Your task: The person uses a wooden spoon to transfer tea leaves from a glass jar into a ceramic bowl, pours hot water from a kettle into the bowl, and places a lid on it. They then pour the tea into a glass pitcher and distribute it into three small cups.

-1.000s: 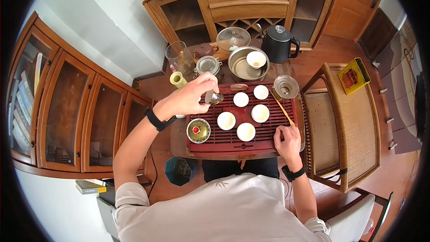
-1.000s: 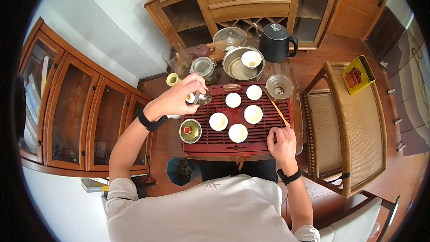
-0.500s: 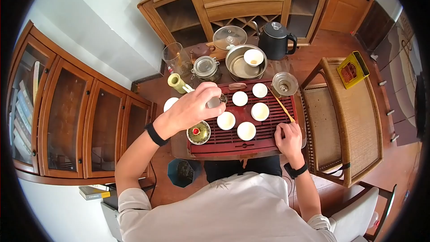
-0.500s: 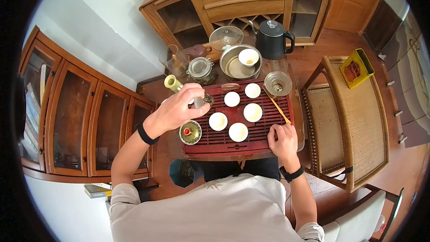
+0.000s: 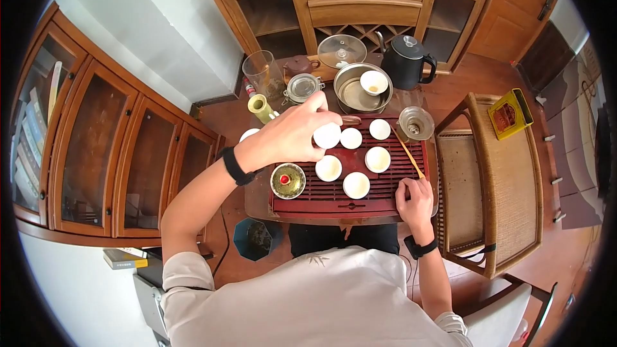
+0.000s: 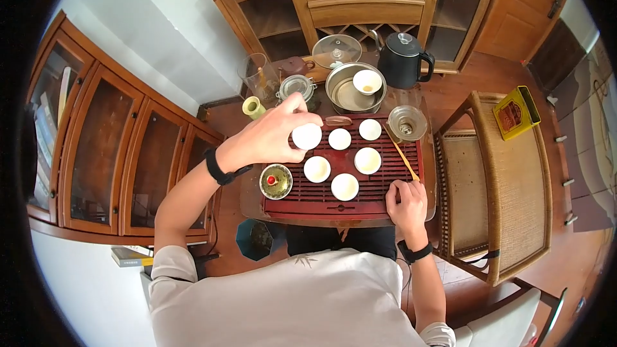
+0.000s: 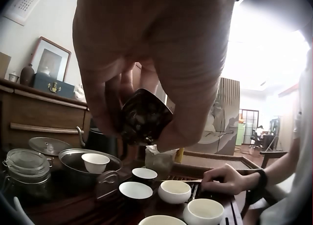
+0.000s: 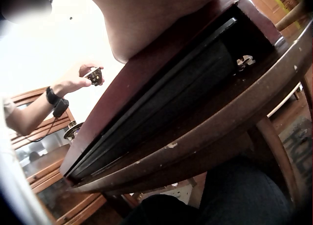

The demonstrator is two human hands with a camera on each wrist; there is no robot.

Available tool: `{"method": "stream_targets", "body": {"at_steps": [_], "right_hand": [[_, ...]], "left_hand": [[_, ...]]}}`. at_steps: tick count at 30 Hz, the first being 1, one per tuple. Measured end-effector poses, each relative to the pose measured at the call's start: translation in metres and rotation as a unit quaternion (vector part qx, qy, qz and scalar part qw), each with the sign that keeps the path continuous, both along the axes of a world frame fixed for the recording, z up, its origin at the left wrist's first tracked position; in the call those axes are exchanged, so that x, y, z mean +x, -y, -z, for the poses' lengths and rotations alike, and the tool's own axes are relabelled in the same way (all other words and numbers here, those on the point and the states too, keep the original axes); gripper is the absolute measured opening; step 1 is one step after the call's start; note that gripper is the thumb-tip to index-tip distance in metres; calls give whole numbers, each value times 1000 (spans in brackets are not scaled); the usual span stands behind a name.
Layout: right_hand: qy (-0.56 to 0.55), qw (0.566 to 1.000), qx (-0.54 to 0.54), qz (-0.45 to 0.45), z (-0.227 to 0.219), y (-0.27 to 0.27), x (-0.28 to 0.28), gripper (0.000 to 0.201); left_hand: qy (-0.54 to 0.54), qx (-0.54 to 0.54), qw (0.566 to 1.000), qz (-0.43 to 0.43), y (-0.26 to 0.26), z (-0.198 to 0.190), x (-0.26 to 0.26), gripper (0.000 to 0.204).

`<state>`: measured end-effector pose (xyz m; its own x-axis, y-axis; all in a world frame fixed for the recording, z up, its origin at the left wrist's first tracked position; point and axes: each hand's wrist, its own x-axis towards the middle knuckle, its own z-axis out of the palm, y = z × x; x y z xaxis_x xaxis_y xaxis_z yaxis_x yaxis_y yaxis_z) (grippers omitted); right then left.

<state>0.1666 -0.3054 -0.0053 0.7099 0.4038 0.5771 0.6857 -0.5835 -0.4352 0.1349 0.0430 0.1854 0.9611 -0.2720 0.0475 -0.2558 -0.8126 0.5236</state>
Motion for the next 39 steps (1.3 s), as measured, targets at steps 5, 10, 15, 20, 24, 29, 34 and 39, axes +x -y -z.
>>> {"method": "stream_targets", "body": {"at_steps": [5,10,15,20,24,29,34,39], "right_hand": [[3,1000,-2,-2,2,1,1,3],[4,1000,1,-1,1,1,1,3],[-2,1000,7,-1,-1,-1,0,4],[3,1000,12,-6,-1,0,0,5],[-7,1000,5,-2,-1,0,0,4],[-4,1000,1,1,0,1,0,3],[-13,1000,0,1,1,2,-1,4],[-1,1000,-2,0,1,1,0,4]], "left_hand": [[21,5,1000,-16,4,7,13,44],[28,7,999,-41,7,11,19,42],[55,-4,997,-56,1,22,23,44],[35,-25,996,-73,-9,28,26,43],[-48,-101,989,-93,-21,32,28,43],[-193,-248,944,-100,-35,31,29,49],[-141,-225,961,-81,-45,50,27,46],[19,31,999,-24,-39,64,22,48]]}}
